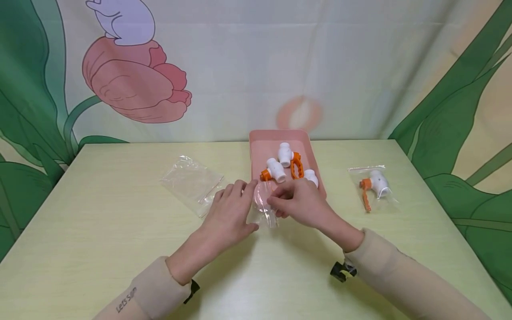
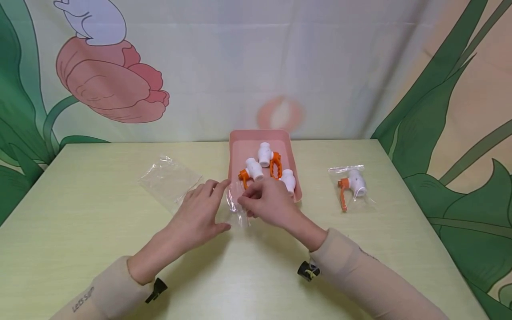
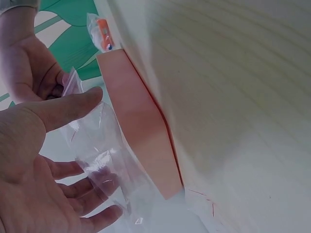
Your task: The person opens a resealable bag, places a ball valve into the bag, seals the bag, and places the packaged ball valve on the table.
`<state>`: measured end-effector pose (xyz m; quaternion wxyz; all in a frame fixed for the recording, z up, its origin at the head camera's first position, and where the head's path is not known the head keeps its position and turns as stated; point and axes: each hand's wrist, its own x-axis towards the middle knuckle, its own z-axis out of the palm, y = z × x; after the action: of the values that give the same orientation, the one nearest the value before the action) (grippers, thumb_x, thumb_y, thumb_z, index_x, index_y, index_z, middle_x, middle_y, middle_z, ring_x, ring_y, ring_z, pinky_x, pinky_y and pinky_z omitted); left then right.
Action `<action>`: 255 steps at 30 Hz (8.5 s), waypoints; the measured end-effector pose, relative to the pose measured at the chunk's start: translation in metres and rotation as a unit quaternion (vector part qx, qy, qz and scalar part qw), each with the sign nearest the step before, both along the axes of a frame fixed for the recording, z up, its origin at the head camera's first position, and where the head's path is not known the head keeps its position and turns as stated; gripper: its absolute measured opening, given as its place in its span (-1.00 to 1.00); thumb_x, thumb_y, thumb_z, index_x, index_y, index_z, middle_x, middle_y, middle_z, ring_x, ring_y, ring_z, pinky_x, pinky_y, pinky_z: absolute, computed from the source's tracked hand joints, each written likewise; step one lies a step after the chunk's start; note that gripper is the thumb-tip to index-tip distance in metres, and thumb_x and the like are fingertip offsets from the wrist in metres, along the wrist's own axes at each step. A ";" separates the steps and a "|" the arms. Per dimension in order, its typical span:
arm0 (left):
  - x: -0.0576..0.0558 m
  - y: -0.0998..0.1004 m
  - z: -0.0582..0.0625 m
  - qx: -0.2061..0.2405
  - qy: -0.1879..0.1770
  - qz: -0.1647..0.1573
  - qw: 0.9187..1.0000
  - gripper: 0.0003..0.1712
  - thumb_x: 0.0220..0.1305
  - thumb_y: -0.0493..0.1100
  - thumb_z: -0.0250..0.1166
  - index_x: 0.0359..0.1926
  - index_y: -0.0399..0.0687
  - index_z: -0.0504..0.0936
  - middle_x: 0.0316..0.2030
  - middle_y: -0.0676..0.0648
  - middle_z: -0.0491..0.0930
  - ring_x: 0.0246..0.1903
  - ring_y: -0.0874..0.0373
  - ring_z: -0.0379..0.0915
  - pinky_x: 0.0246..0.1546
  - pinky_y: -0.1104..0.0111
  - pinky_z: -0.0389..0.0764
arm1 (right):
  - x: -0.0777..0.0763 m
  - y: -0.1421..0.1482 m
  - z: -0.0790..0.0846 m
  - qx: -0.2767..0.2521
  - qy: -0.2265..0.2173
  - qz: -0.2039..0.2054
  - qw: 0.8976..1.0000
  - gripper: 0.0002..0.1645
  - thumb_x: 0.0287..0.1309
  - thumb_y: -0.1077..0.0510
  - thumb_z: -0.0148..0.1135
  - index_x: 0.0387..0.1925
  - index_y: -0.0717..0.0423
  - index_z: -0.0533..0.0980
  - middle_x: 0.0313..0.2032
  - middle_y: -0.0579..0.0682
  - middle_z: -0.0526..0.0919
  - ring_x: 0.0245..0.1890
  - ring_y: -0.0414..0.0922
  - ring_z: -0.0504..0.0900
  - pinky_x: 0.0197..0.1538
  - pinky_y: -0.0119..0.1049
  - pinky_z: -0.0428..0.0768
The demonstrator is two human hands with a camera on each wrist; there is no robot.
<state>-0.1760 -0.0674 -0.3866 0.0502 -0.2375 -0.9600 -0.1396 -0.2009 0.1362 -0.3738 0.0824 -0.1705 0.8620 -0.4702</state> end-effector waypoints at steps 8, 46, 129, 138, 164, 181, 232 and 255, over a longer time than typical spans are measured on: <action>-0.001 -0.001 -0.001 0.012 -0.017 -0.003 1.000 0.16 0.00 -0.03 0.67 0.51 -0.25 0.24 0.16 -0.26 0.43 0.20 -0.24 0.38 0.30 -0.12 0.33 | -0.003 0.000 -0.002 -0.101 -0.099 -0.023 0.990 -0.76 0.31 0.25 0.39 -0.06 0.33 0.65 -0.25 0.11 0.76 -0.27 -0.03 0.78 -0.20 -0.13 0.74; -0.008 -0.010 -0.004 0.061 -0.022 0.017 0.998 0.04 0.01 0.00 0.66 0.41 -0.30 0.35 0.13 -0.25 0.45 0.07 -0.15 0.45 0.08 0.04 0.57 | -0.033 0.012 -0.004 -0.066 0.004 -0.092 0.994 -0.73 0.34 0.24 0.32 -0.04 0.34 0.54 -0.19 0.18 0.63 -0.22 0.13 0.63 -0.19 -0.18 0.72; -0.003 -0.018 0.000 0.069 -0.015 0.016 0.997 0.01 0.03 -0.04 0.65 0.40 -0.33 0.37 0.09 -0.26 0.46 0.00 -0.13 0.45 0.02 0.03 0.56 | -0.065 0.039 -0.004 -0.165 -0.210 -0.104 0.958 -0.70 0.21 0.23 0.46 -0.12 0.18 0.50 -0.01 0.03 0.58 -0.08 0.04 0.74 -0.04 -0.24 0.68; -0.007 -0.023 0.000 0.064 -0.026 0.025 0.997 0.01 0.02 -0.09 0.66 0.42 -0.28 0.36 0.10 -0.25 0.46 0.03 -0.14 0.45 0.02 0.01 0.56 | -0.054 0.045 -0.003 -0.157 -0.211 -0.088 0.961 -0.67 0.18 0.18 0.50 -0.09 0.12 0.55 -0.01 0.08 0.57 -0.11 0.06 0.68 -0.18 -0.28 0.68; -0.015 -0.028 0.000 0.084 -0.040 0.024 0.995 -0.09 0.04 -0.15 0.64 0.37 -0.24 0.40 0.06 -0.23 0.48 -0.02 -0.13 0.44 0.01 0.01 0.53 | -0.041 0.051 0.003 -0.166 -0.154 0.009 0.974 -0.73 0.18 0.32 0.43 -0.09 0.22 0.57 -0.07 0.11 0.62 -0.06 0.06 0.62 -0.05 -0.32 0.66; -0.012 -0.024 0.000 0.097 -0.084 0.015 0.992 0.12 -0.03 0.06 0.68 0.46 -0.23 0.33 0.07 -0.19 0.43 -0.02 -0.07 0.41 0.05 0.11 0.53 | -0.039 0.049 0.002 -0.164 -0.146 0.020 0.975 -0.72 0.15 0.32 0.44 -0.11 0.24 0.59 -0.08 0.10 0.63 -0.07 0.05 0.61 -0.06 -0.33 0.65; -0.005 -0.014 0.001 0.063 0.030 -0.058 0.996 -0.01 -0.06 0.16 0.68 0.31 -0.13 0.46 0.01 -0.09 0.50 0.03 -0.08 0.46 0.19 -0.07 0.42 | -0.023 0.024 0.004 -0.098 -0.037 0.063 0.992 -0.74 0.09 0.27 0.55 -0.17 0.15 0.66 -0.16 0.08 0.72 -0.13 0.05 0.70 -0.17 -0.21 0.69; -0.003 -0.016 0.000 0.025 0.077 -0.060 0.995 -0.01 -0.05 0.21 0.66 0.28 -0.17 0.46 -0.03 -0.07 0.52 -0.02 -0.05 0.52 0.12 0.03 0.50 | -0.017 0.019 -0.001 -0.136 -0.028 0.057 0.989 -0.72 0.09 0.32 0.53 -0.14 0.19 0.66 -0.14 0.11 0.70 -0.13 0.08 0.70 -0.17 -0.21 0.71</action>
<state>-0.1793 -0.0838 -0.3869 0.1211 -0.3036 -0.9335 -0.1474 -0.2183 0.1553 -0.3750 0.1091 -0.2153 0.7762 -0.5825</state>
